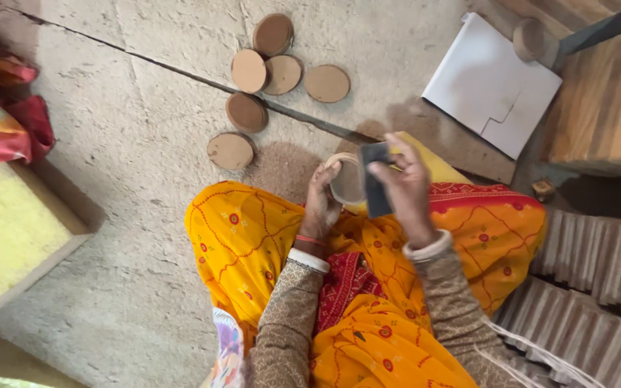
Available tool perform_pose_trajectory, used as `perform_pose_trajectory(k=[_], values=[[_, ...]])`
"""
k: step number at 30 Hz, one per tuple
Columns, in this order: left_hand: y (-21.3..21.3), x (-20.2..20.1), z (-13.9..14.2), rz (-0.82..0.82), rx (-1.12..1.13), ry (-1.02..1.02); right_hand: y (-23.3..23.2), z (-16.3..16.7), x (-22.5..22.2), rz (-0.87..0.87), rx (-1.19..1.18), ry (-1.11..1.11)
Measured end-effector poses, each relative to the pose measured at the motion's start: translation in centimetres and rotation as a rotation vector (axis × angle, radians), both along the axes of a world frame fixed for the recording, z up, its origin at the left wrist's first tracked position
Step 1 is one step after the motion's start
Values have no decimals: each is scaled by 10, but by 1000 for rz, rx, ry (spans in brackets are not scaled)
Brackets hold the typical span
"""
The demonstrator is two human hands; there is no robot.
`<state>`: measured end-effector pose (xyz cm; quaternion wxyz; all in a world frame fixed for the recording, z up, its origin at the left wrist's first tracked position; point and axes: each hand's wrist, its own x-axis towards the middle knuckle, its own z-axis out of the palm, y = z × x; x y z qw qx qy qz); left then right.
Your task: The person sits cross-legged on a cushion on the floor and sands round wooden discs by hand using a sanding block, rubbing the surfaces and edges of one disc at a time and setting finished discs aside with others on the floor.
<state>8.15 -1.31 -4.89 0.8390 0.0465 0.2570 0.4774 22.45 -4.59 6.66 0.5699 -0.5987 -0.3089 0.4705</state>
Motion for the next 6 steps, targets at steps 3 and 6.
perform_pose_trajectory(k=[3,6], values=[[5,-4,4,-5,-88,-197,-1,-3,-41,97,144,-1015],[4,-4,8,-3,-96,-283,1,-10,-47,72,326,-1293]])
